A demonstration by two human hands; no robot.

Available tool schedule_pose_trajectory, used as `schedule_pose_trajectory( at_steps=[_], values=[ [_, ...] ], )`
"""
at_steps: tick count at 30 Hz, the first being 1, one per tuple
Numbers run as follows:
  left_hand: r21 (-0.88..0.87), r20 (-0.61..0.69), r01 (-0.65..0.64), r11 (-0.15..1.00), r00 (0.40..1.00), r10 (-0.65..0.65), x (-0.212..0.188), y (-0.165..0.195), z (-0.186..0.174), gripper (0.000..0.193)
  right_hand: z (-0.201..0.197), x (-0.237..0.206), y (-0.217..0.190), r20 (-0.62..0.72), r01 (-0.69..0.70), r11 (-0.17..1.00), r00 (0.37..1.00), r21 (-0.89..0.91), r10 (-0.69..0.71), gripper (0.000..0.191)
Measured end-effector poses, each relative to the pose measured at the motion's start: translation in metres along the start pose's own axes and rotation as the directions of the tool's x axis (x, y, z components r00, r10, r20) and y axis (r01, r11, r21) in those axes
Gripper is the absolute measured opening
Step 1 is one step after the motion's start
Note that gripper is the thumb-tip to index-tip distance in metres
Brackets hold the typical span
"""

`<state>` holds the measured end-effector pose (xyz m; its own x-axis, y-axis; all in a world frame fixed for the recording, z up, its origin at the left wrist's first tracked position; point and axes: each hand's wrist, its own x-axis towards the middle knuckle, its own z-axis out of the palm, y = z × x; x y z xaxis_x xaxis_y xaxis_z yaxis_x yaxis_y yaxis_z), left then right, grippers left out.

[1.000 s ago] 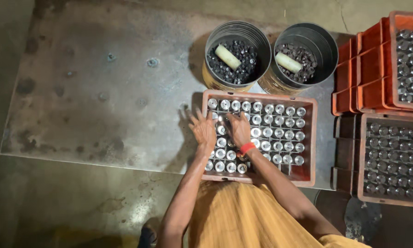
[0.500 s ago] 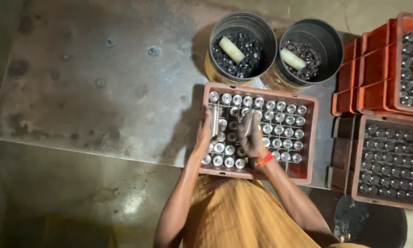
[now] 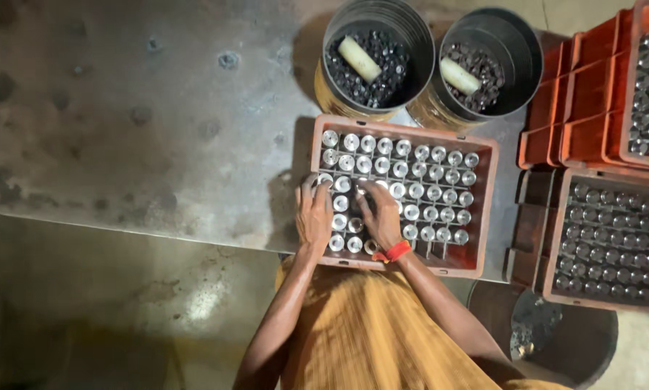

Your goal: The person carries a grid tray of metal candle molds to a steel worktable, then picks small metal wick-holder cups from a bucket and seats them one by one into the tray's grid cells, occasionally reaching into buckets of dark wax pieces and handling white candles resting on top.

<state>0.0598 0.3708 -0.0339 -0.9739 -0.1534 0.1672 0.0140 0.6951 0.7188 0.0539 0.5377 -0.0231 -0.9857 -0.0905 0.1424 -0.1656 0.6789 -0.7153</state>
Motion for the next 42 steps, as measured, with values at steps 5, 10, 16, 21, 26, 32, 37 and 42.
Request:
schedule_pose_trajectory(
  at_steps=[5, 10, 16, 21, 26, 32, 37, 42],
  values=[
    [0.438, -0.005, -0.094, 0.894, 0.994, 0.107, 0.006, -0.006, 0.009, 0.054, 0.017, 0.007, 0.004, 0.067, 0.158, 0.965, 0.987, -0.209, -0.147, 0.034],
    [0.363, 0.116, -0.049, 0.931, 0.993, 0.007, 0.038, -0.007, 0.019, 0.041, 0.034, 0.038, 0.002, 0.204, 0.118, 0.934, 0.978, -0.338, -0.050, 0.019],
    [-0.099, 0.014, -0.077, 0.992, 0.997, 0.079, 0.037, -0.013, -0.032, 0.036, -0.033, 0.038, 0.012, 0.050, 0.205, 0.979, 0.978, -0.012, -0.204, 0.023],
    [-0.723, 0.422, 0.592, 0.356, 0.786, -0.451, 0.012, -0.001, -0.040, 0.053, -0.035, 0.010, 0.015, 0.157, -0.334, 0.430, 0.905, 0.839, 0.397, 0.039],
    [-0.213, 0.231, 0.362, 0.908, 0.921, -0.313, -0.014, 0.007, -0.025, 0.054, 0.004, -0.019, 0.005, 0.274, -0.484, 0.615, 0.871, 0.623, 0.408, 0.041],
    [0.080, 0.047, -0.150, 0.985, 0.988, 0.147, -0.020, -0.010, -0.003, 0.057, 0.001, -0.009, -0.009, 0.137, 0.150, 0.985, 0.981, -0.083, -0.138, 0.053],
    [-0.006, 0.045, -0.059, 0.998, 0.997, 0.059, -0.049, -0.021, 0.006, 0.045, -0.006, -0.024, -0.022, 0.113, 0.043, 0.995, 0.993, -0.086, -0.033, 0.037],
    [0.353, 0.058, 0.027, 0.935, 0.997, -0.051, -0.047, -0.020, 0.009, 0.050, 0.005, -0.025, -0.011, 0.174, 0.199, 0.964, 0.970, -0.175, -0.169, 0.027]
  ],
)
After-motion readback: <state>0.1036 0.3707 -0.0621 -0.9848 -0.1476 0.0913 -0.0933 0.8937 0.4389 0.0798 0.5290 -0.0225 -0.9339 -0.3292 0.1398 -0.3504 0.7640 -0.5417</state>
